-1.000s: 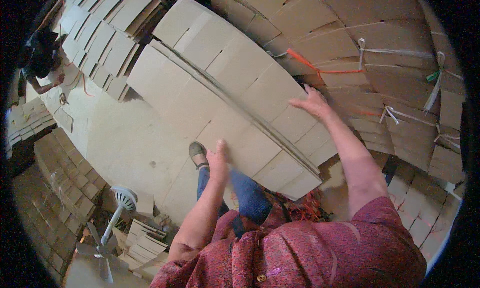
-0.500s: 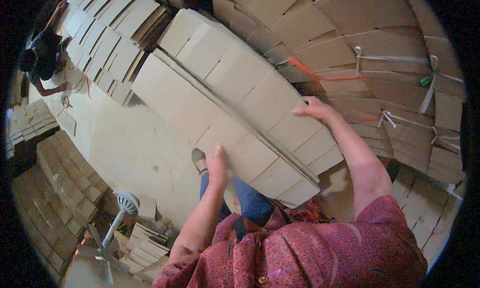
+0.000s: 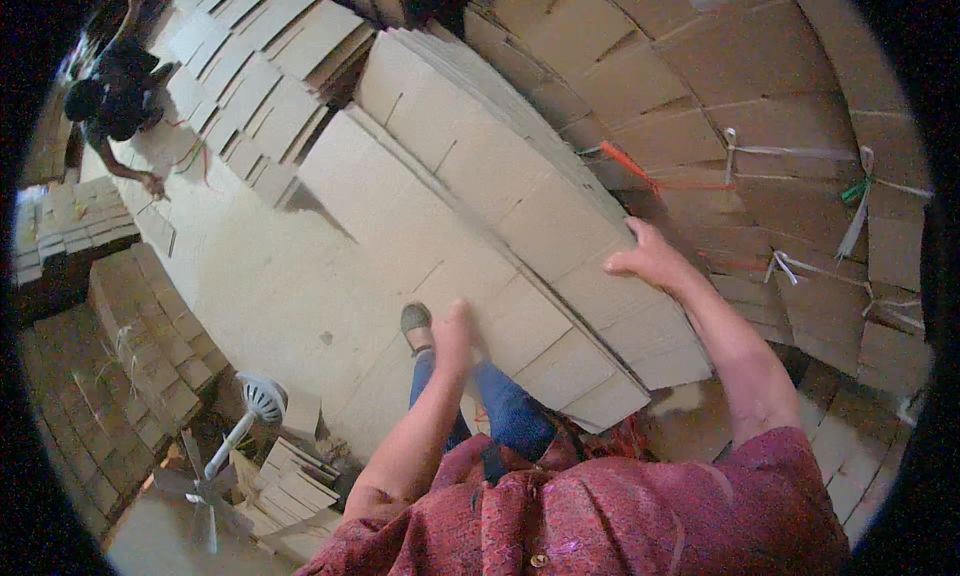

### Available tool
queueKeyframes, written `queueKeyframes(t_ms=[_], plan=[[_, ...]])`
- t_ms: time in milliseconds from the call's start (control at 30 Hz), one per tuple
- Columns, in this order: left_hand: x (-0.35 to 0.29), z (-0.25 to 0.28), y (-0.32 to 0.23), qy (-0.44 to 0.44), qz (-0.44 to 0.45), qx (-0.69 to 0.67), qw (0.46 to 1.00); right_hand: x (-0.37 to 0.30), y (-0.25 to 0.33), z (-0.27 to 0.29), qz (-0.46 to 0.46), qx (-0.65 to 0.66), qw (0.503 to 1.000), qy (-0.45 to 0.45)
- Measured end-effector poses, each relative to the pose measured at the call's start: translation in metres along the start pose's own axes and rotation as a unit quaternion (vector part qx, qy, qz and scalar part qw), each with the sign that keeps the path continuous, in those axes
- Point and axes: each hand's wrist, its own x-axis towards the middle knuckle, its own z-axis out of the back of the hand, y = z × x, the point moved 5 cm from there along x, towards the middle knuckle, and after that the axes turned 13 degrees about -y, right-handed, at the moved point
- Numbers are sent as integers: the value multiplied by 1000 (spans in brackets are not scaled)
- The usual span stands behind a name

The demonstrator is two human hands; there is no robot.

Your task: The person gathers flat cardboard sheets from the floor, stacks them into a neat pile, and secures the stack with a red plastic tie. The person then places the tied bundle on top of other stacked cardboard.

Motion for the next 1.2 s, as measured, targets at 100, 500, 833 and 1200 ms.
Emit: queueKeyframes(t_ms=[100,500,833,1200], plan=[[-6,-7,-4,-1,-10,30,1000,-20,19,8,8,-18,999,-29],[-38,-22,-40,-14,-45,-64,997,-128,57,63,64,-31,997,-9],[-27,-23,22,135,103,-224,960,-131,4,-46,52,70,970,228],[-5,-17,37,158,138,-245,947,-88,-40,-71,-84,146,965,203]])
